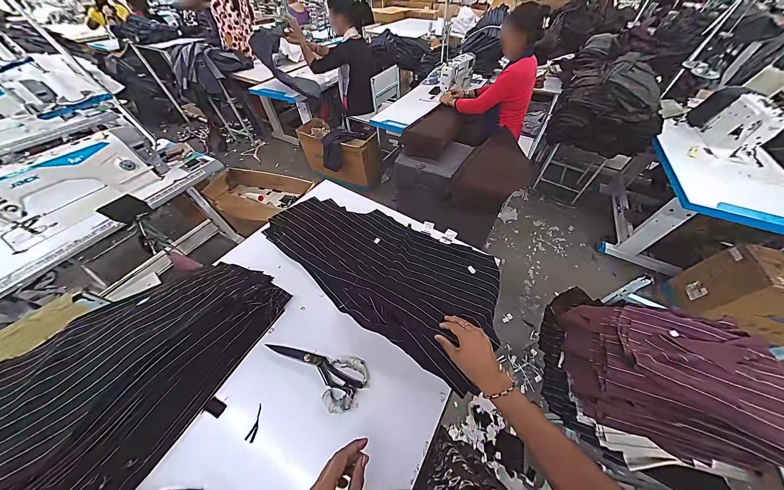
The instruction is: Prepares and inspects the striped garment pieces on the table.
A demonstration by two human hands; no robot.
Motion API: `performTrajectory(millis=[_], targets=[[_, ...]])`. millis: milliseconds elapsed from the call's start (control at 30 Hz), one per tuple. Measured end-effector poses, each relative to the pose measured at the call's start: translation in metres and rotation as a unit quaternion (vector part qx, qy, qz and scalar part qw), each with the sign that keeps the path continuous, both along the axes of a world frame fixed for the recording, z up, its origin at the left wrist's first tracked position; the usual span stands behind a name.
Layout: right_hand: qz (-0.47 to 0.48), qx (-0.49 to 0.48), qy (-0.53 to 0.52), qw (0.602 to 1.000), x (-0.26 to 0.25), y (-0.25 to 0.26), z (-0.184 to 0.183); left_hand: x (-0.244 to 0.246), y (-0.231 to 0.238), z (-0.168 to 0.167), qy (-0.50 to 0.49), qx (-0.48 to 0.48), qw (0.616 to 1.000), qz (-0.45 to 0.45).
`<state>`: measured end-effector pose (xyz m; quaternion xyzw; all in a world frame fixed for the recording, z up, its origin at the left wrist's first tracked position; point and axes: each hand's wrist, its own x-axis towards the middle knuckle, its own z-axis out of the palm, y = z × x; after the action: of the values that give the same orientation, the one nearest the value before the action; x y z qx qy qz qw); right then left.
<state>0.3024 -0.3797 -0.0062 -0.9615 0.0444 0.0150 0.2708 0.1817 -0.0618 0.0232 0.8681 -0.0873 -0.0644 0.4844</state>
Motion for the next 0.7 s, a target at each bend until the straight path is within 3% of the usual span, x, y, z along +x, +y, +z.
performTrajectory(millis=[200,467,533,600,700], targets=[[0.058,-0.047,0.077,0.994,0.037,0.032,0.014,0.014,-0.022,0.007,-0.015,-0.011,1.000,-0.022],[-0.004,0.062,0.048,0.997,0.037,0.018,0.019,0.008,-0.012,-0.002,-0.019,-0.054,0.998,0.001],[-0.020,0.070,-0.030,0.997,0.040,0.018,0.029,0.009,-0.007,0.000,-0.011,-0.072,0.997,0.016],[-0.018,0.079,-0.202,0.976,0.050,0.030,0.050,0.012,-0.006,0.008,-0.004,-0.110,0.993,0.043],[0.073,0.132,-0.344,0.927,0.045,0.065,0.104,0.022,-0.008,0.029,-0.024,-0.204,0.976,0.075]])
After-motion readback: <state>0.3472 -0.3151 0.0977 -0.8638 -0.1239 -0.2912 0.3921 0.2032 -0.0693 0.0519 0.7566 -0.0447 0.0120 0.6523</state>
